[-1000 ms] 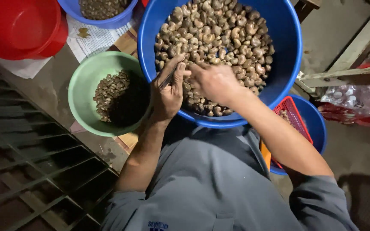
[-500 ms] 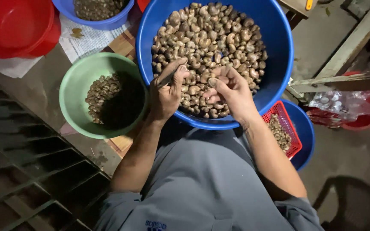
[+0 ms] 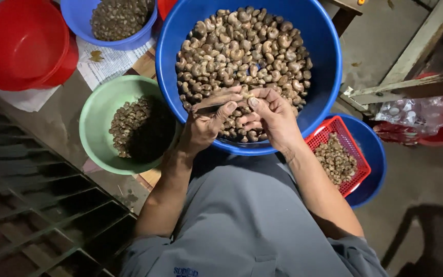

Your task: The person sorts cashew nuts from a large blue basin into a smaller red basket using both hands. They pick up handfuls of nuts, sift through them, and transfer the selected ones into the basket. The person also uses a small knife to cut or trim individual cashews before placing them into the basket.

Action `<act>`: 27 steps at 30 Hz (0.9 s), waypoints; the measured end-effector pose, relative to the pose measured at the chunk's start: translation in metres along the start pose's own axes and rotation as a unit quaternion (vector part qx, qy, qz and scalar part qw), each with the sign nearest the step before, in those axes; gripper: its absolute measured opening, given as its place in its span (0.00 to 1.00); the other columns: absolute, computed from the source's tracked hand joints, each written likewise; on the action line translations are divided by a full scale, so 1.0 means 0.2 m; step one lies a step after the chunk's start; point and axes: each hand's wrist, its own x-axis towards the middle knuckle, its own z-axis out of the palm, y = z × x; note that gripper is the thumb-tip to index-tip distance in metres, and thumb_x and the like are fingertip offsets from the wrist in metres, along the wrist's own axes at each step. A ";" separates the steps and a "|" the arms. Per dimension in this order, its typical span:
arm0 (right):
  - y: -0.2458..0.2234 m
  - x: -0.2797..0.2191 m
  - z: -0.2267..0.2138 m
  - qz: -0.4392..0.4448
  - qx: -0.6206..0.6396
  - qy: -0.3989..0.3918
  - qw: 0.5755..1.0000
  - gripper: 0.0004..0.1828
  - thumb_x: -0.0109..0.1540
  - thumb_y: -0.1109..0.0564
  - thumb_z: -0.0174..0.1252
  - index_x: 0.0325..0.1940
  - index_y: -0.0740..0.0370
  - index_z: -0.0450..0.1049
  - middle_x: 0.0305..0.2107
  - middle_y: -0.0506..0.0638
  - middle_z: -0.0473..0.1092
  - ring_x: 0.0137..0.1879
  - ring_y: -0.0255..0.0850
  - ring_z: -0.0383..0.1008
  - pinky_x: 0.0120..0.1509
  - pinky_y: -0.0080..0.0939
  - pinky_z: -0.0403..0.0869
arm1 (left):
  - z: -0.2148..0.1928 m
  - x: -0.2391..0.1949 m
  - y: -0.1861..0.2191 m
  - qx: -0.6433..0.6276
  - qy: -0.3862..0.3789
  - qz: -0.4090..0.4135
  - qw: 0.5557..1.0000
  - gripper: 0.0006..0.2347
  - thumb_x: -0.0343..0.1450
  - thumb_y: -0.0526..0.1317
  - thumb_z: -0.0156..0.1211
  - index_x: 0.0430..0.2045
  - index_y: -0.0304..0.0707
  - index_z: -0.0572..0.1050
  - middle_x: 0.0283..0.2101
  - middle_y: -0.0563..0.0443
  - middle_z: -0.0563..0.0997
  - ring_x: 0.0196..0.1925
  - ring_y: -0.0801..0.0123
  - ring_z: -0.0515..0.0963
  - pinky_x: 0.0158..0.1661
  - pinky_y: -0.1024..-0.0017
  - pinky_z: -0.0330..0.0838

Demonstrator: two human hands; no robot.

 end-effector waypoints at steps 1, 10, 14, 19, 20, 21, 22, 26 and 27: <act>-0.02 -0.01 0.03 0.005 -0.002 -0.001 1.000 0.15 0.68 0.59 0.57 0.56 0.69 0.66 0.42 0.63 0.78 0.34 0.50 0.84 0.33 0.43 0.87 | 0.00 -0.01 0.00 -0.021 0.016 -0.011 1.000 0.08 0.77 0.35 0.57 0.44 0.30 0.80 0.47 0.36 0.84 0.51 0.56 0.83 0.52 0.55 0.80; -0.01 -0.01 0.03 -0.002 -0.013 0.000 1.000 0.16 0.67 0.59 0.59 0.55 0.70 0.67 0.40 0.64 0.78 0.34 0.51 0.84 0.33 0.44 0.86 | -0.01 0.01 0.03 -0.020 0.004 0.038 0.999 0.07 0.77 0.34 0.58 0.45 0.31 0.80 0.45 0.35 0.84 0.52 0.49 0.84 0.54 0.49 0.78; 0.02 0.00 -0.01 -0.008 -0.020 -0.004 1.000 0.16 0.67 0.59 0.59 0.55 0.70 0.67 0.39 0.64 0.78 0.33 0.51 0.84 0.33 0.45 0.86 | 0.00 0.00 0.01 0.001 -0.016 0.029 0.999 0.07 0.76 0.36 0.59 0.44 0.34 0.82 0.48 0.36 0.84 0.54 0.47 0.82 0.56 0.47 0.75; 0.01 -0.01 0.01 -0.025 -0.035 -0.020 0.999 0.15 0.68 0.60 0.57 0.55 0.70 0.66 0.37 0.62 0.77 0.32 0.48 0.83 0.33 0.43 0.86 | 0.00 -0.01 0.00 -0.005 -0.009 0.063 0.998 0.06 0.76 0.33 0.58 0.42 0.31 0.82 0.47 0.36 0.84 0.55 0.49 0.82 0.58 0.52 0.75; 0.01 -0.02 0.00 -0.027 -0.042 -0.024 0.998 0.14 0.68 0.60 0.57 0.55 0.69 0.66 0.36 0.61 0.77 0.32 0.46 0.83 0.33 0.41 0.86 | 0.00 -0.01 -0.01 0.001 -0.011 0.069 0.998 0.06 0.75 0.32 0.60 0.41 0.29 0.82 0.48 0.33 0.83 0.55 0.48 0.82 0.58 0.52 0.74; 0.01 -0.02 0.01 -0.031 -0.044 -0.016 0.998 0.14 0.68 0.60 0.57 0.55 0.69 0.66 0.36 0.61 0.77 0.32 0.46 0.83 0.33 0.41 0.86 | 0.00 -0.01 -0.01 -0.005 -0.017 0.070 0.997 0.06 0.75 0.32 0.60 0.41 0.29 0.82 0.48 0.33 0.83 0.55 0.48 0.82 0.58 0.52 0.74; 0.01 -0.02 0.01 -0.035 -0.044 -0.029 0.998 0.14 0.68 0.59 0.57 0.55 0.69 0.66 0.34 0.62 0.77 0.32 0.46 0.83 0.33 0.41 0.86 | 0.00 0.00 -0.01 0.003 -0.014 0.073 0.997 0.06 0.76 0.32 0.58 0.42 0.28 0.81 0.48 0.33 0.83 0.55 0.47 0.82 0.58 0.51 0.74; -0.02 -0.03 0.04 -0.028 -0.040 -0.020 0.999 0.16 0.68 0.59 0.58 0.57 0.67 0.66 0.31 0.61 0.77 0.31 0.45 0.83 0.33 0.40 0.85 | 0.01 -0.01 0.01 -0.003 -0.020 0.047 0.999 0.08 0.78 0.33 0.56 0.44 0.26 0.79 0.50 0.33 0.82 0.56 0.48 0.81 0.60 0.50 0.72; -0.02 -0.03 0.03 -0.033 -0.041 -0.013 0.999 0.16 0.68 0.59 0.58 0.57 0.67 0.66 0.31 0.61 0.77 0.31 0.45 0.83 0.33 0.40 0.85 | 0.01 -0.01 0.02 -0.008 -0.027 0.049 0.998 0.08 0.78 0.33 0.56 0.44 0.26 0.79 0.50 0.33 0.82 0.56 0.48 0.81 0.60 0.50 0.72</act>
